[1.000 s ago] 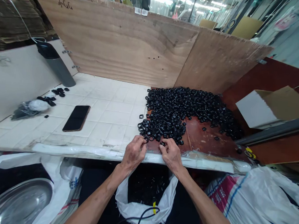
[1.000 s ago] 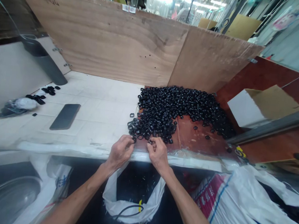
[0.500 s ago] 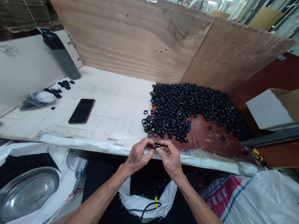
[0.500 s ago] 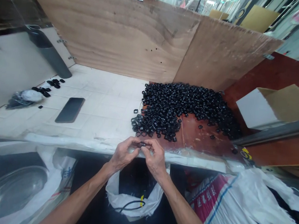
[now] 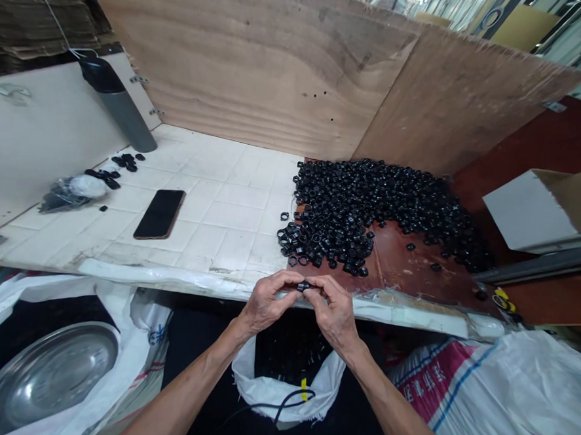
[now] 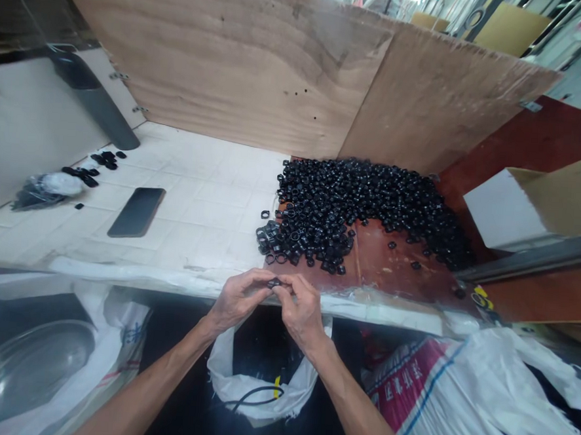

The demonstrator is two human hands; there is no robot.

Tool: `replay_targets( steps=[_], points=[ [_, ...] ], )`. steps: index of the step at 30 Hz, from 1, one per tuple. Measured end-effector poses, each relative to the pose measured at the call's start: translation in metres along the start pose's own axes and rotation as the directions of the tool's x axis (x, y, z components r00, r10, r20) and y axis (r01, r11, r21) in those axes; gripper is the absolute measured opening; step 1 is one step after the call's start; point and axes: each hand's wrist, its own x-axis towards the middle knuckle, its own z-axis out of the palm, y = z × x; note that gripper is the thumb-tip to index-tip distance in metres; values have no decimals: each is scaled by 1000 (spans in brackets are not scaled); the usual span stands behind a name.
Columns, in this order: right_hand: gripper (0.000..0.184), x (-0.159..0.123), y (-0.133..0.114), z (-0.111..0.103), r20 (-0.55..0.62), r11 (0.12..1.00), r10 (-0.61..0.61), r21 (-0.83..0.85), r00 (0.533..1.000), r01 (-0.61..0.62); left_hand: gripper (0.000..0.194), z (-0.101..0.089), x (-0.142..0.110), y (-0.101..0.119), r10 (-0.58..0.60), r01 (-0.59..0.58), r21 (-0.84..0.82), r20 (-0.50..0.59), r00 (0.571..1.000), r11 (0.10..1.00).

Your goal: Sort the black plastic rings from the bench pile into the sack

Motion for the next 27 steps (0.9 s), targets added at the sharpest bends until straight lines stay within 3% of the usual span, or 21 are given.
replay_targets(
  steps=[4, 8, 11, 15, 18, 21, 24, 27],
  points=[
    [14, -1, -1, 4, -6, 996, 23, -84, 1000, -24, 22, 0, -5, -6, 35, -35, 18, -13, 999, 999],
    [20, 0, -2, 7, 3, 986, -39, -165, 999, 39, 21, 1, -7, -9, 30, -30, 18, -12, 999, 999],
    [13, -2, -1, 7, -32, 987, -78, -140, 996, 72, 21, 2, -7, -9, -12, 12, -4, -11, 1000, 1000],
    [19, -3, 1, 3, 3, 989, -112, -92, 994, 112, 18, 3, -5, -3, -63, 62, -18, -15, 998, 998],
    [15, -2, 4, 2, 27, 983, -107, -150, 994, 110, 18, 2, -4, -1, -15, 15, 9, -10, 1000, 1000],
    [26, -2, 5, 4, 31, 962, -102, -253, 994, 107, 19, 2, -5, -3, 10, -10, 26, -7, 1000, 1000],
    [18, -4, 5, 6, -38, 976, -70, -211, 997, 61, 21, 3, -6, -5, -10, 10, 24, -11, 1000, 1000],
    [20, -5, 5, 5, -35, 984, -101, -149, 994, 95, 21, 4, -6, -5, -41, 41, 16, -10, 999, 999]
  ],
)
